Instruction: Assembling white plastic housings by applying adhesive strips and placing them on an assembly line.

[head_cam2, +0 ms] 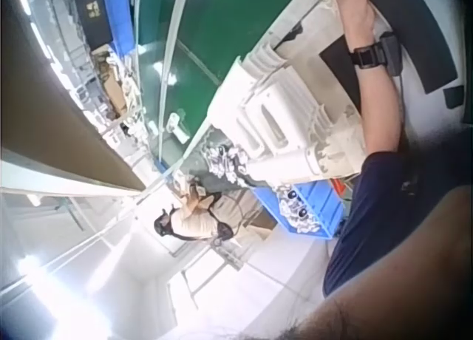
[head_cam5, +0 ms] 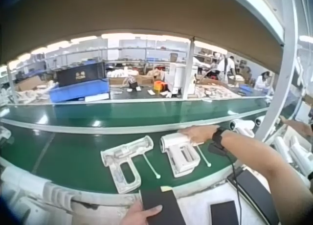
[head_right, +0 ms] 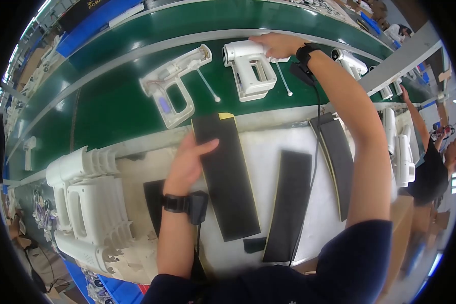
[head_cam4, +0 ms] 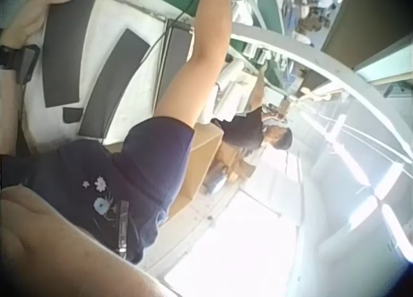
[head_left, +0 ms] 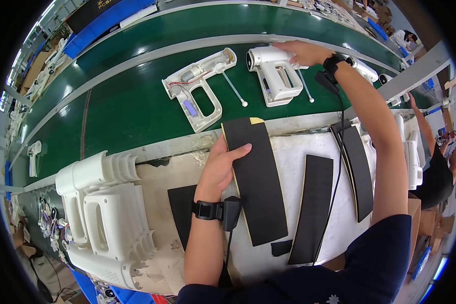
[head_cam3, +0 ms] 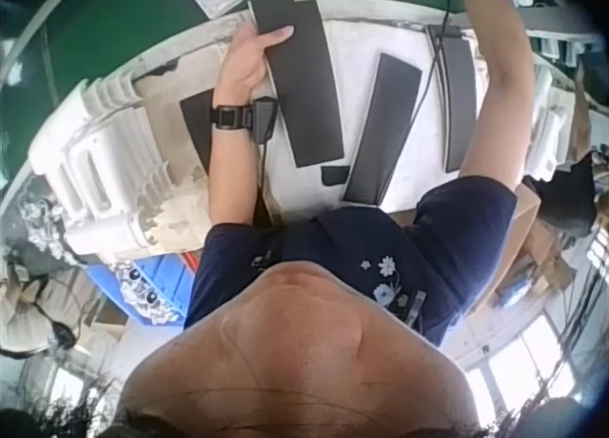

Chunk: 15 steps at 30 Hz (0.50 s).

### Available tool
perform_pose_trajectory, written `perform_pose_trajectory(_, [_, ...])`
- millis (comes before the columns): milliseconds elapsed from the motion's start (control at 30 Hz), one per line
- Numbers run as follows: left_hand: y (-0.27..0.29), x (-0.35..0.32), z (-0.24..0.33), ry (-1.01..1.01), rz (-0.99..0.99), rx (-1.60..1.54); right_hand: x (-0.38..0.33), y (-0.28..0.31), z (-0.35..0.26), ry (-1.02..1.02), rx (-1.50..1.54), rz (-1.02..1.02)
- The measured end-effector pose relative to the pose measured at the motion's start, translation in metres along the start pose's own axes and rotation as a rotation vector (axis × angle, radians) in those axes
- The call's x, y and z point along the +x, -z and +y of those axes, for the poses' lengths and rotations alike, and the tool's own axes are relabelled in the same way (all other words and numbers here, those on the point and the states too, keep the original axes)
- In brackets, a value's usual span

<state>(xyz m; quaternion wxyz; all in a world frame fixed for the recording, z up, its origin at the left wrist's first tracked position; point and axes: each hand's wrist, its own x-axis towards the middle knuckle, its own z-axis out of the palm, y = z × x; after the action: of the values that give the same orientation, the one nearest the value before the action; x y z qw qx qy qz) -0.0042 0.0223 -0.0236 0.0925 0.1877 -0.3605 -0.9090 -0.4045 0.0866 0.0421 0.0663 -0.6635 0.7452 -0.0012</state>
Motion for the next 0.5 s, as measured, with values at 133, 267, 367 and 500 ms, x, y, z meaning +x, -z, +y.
perform_pose_trajectory(133, [-0.001,-0.001,0.001,-0.005,-0.007,0.008,-0.002,0.002,0.002,-0.091,0.037,-0.070])
perform_pose_trajectory(267, [0.001,0.000,-0.001,-0.016,-0.005,-0.001,-0.004,0.013,-0.003,-0.101,0.043,-0.085])
perform_pose_trajectory(367, [0.001,0.000,-0.001,-0.016,-0.015,-0.009,-0.004,0.012,-0.001,-0.079,0.032,-0.089])
perform_pose_trajectory(500, [-0.001,-0.002,0.002,-0.029,-0.004,0.002,-0.002,-0.002,0.003,-0.104,0.091,-0.107])
